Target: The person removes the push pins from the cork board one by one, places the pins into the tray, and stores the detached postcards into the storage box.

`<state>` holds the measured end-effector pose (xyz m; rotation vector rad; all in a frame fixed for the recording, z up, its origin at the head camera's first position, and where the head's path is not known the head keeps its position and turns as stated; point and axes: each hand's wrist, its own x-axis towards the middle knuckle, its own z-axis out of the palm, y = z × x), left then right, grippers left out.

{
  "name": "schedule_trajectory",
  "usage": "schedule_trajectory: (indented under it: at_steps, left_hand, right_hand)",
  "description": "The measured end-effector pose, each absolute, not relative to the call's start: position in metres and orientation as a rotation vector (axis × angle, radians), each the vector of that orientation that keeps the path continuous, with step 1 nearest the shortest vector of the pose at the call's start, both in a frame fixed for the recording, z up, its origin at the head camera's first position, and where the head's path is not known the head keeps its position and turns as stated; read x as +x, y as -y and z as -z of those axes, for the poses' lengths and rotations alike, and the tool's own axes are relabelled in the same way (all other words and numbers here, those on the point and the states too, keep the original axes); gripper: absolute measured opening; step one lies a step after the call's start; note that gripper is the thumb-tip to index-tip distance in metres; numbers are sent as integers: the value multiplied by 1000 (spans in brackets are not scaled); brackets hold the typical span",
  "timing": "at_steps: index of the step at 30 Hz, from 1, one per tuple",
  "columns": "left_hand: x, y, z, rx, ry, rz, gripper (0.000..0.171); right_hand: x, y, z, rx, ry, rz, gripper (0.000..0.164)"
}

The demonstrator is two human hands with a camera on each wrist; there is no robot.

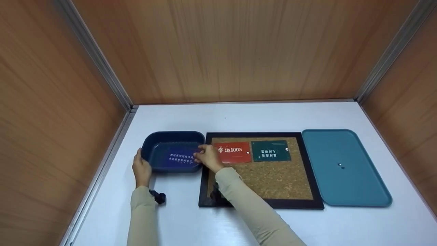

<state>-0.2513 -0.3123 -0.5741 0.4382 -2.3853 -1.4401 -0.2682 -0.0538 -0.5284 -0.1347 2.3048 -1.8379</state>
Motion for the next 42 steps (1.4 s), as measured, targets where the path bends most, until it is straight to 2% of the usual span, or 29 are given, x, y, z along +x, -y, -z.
schedule_trajectory:
  at_steps: [9, 15, 19, 28, 42]
  left_hand:
    - [-251, 312, 575, 435, 2398, 1412, 48]
    - [-251, 312, 574, 427, 2410, 1425, 49]
    - [-251, 313, 571, 420, 2440, 1422, 49]
    - [-249, 317, 563, 417, 2518, 1465, 49]
    - [-248, 318, 549, 407, 2712, 1291, 54]
  right_hand:
    - [-266, 50, 528, -153, -2280, 1836, 28]
    - [-265, 49, 528, -177, -2302, 1827, 25]
    - [-264, 48, 528, -188, -2313, 1820, 27]
    - [-263, 43, 532, -205, -2150, 1963, 47]
    - [-267, 18, 529, -156, -2045, 1985, 47]
